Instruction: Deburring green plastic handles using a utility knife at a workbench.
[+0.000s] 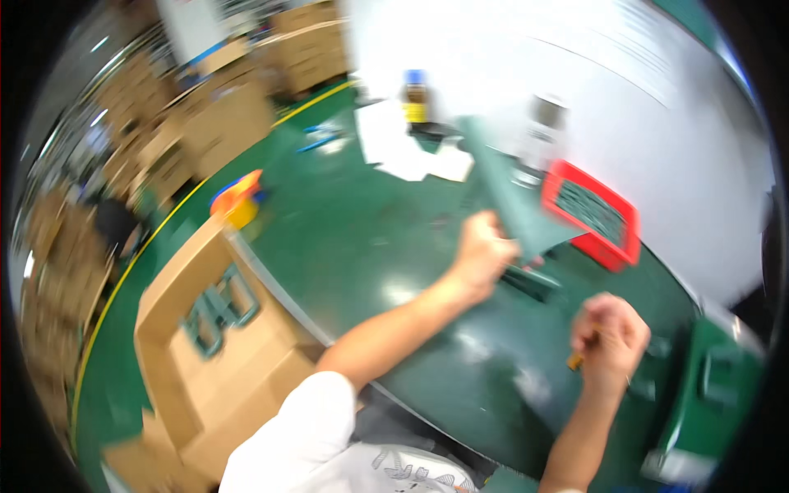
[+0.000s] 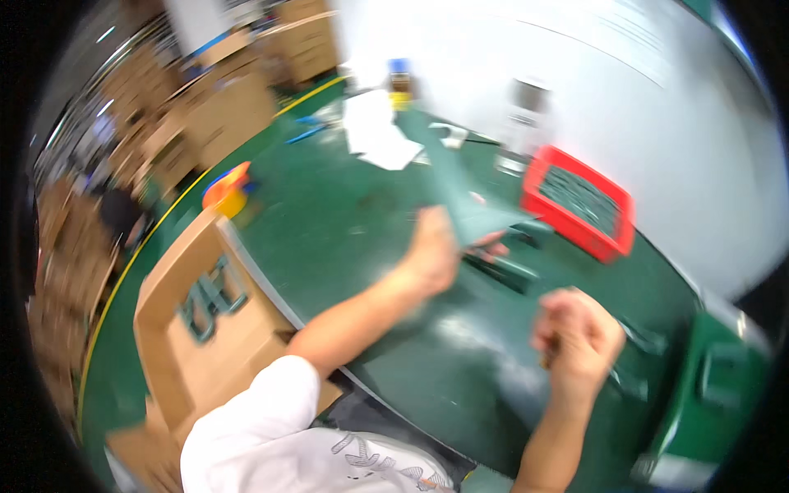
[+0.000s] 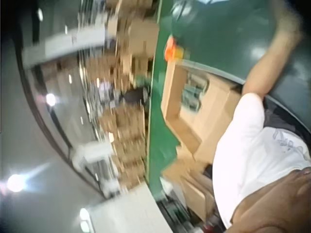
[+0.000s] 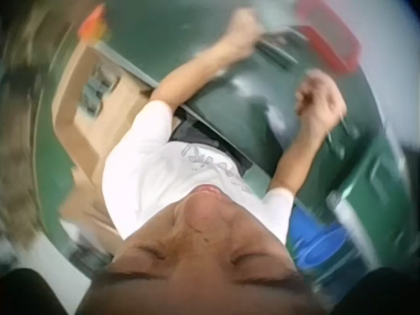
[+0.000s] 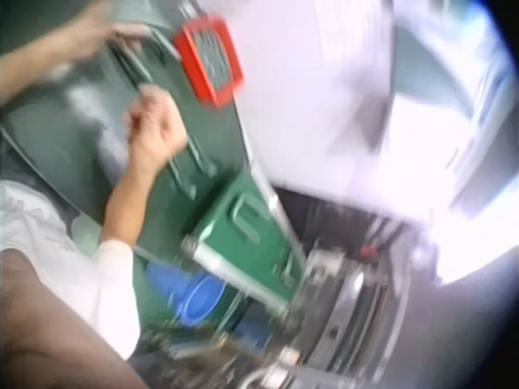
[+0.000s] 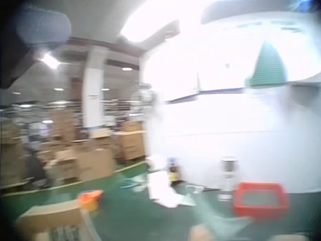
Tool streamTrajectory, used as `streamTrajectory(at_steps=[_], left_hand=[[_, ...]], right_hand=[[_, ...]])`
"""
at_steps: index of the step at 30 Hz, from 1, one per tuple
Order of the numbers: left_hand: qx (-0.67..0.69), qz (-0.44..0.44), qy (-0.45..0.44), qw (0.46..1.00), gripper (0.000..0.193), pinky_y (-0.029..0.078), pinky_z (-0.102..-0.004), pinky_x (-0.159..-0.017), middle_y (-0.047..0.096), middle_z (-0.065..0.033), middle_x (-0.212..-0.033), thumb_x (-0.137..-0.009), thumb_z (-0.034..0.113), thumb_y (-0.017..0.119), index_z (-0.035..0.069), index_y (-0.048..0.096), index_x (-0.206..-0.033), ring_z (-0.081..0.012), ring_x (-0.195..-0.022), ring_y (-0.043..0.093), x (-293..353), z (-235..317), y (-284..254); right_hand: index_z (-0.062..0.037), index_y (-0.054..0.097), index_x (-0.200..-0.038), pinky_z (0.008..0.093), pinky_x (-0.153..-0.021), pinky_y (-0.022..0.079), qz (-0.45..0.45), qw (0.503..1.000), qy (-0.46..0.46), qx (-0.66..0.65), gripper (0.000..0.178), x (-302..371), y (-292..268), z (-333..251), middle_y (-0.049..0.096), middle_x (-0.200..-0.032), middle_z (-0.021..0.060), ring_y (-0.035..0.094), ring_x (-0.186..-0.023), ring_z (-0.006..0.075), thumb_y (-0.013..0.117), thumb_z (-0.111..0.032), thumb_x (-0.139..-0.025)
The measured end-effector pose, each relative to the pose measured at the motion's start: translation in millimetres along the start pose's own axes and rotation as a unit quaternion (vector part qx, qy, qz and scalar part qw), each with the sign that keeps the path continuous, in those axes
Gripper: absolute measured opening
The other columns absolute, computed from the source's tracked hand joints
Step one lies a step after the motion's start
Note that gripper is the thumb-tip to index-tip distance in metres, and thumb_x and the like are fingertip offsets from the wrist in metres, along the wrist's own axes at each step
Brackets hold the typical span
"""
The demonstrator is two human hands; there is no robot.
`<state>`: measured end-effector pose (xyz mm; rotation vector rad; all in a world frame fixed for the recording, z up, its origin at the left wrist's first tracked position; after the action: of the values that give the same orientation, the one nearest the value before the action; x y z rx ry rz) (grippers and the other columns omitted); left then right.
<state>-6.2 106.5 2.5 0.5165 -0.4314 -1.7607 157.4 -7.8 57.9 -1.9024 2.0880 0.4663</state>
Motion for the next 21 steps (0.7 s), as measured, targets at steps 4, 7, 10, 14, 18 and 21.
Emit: streamTrajectory(at_steps=[4,7,10,14,18,21], left_hand=[[-0.040,0.074,-0.029,0.996,0.037,0.048,-0.0254,-0.045,0.063,-0.0072,-0.083,-0.074,0.015,0.075,0.001,0.055,-0.102,-0.0127,-0.061,0.060,25,0,-59],[-0.103,0.168,0.005,0.980,0.042,0.048,-0.0256,-0.046,0.062,-0.0071,-0.083,-0.073,0.018,0.075,0.000,0.056,-0.106,-0.0130,-0.061,0.059,68,40,-130],[-0.222,0.351,0.058,0.908,0.040,0.051,-0.0249,-0.048,0.064,-0.0080,-0.086,-0.075,0.017,0.072,-0.002,0.058,-0.107,-0.0141,-0.067,0.063,142,110,-227],[-0.329,0.587,0.108,0.732,0.025,0.044,-0.0223,-0.043,0.064,-0.0066,-0.078,-0.083,0.017,0.062,-0.002,0.065,-0.100,-0.0130,-0.055,0.060,293,193,-361],[-0.583,0.726,0.008,0.365,0.030,0.051,-0.0433,-0.074,0.067,-0.0209,-0.087,-0.079,0.024,0.064,-0.001,0.067,-0.095,-0.0323,-0.085,0.067,450,250,-416],[-0.604,0.728,-0.150,0.289,0.026,0.049,-0.0458,-0.081,0.066,-0.0221,-0.092,-0.078,0.021,0.064,-0.001,0.067,-0.092,-0.0382,-0.090,0.064,499,250,-421]], right_hand=[[0.0025,0.054,-0.085,0.0196,-0.038,0.028,0.020,1.000,-0.011,-0.007,0.035,11,-13,8,0.045,-0.057,0.0033,0.040,-0.043,0.0078,0.043,-0.027,-0.100],[0.0019,0.052,-0.088,0.0188,-0.040,0.030,-0.019,1.000,0.004,-0.020,0.032,8,-6,15,0.044,-0.058,0.0036,0.041,-0.045,0.0086,0.040,-0.025,-0.101],[0.0014,0.052,-0.087,0.0179,-0.040,0.030,-0.016,1.000,0.019,-0.014,0.033,6,-1,28,0.044,-0.058,0.0033,0.041,-0.045,0.0078,0.040,-0.026,-0.101],[0.0019,0.052,-0.088,0.0175,-0.040,0.029,-0.036,0.999,0.037,0.004,0.033,3,8,43,0.044,-0.058,0.0024,0.040,-0.044,0.0064,0.039,-0.025,-0.101],[0.0016,0.053,-0.087,0.0173,-0.039,0.028,-0.068,0.996,0.058,0.014,0.032,4,19,65,0.044,-0.056,0.0016,0.039,-0.043,0.0058,0.039,-0.024,-0.101],[0.0012,0.053,-0.086,0.0174,-0.039,0.028,-0.073,0.994,0.077,0.029,0.032,4,24,78,0.044,-0.055,0.0014,0.038,-0.042,0.0057,0.040,-0.024,-0.101]])
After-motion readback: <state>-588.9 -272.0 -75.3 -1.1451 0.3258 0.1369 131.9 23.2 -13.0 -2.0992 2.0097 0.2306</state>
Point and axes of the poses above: each hand's wrist, its own x-axis away from the middle knuckle, its own y-axis out of the palm, z = x × y, the point moved 9 cm from there along -x, towards the middle knuckle
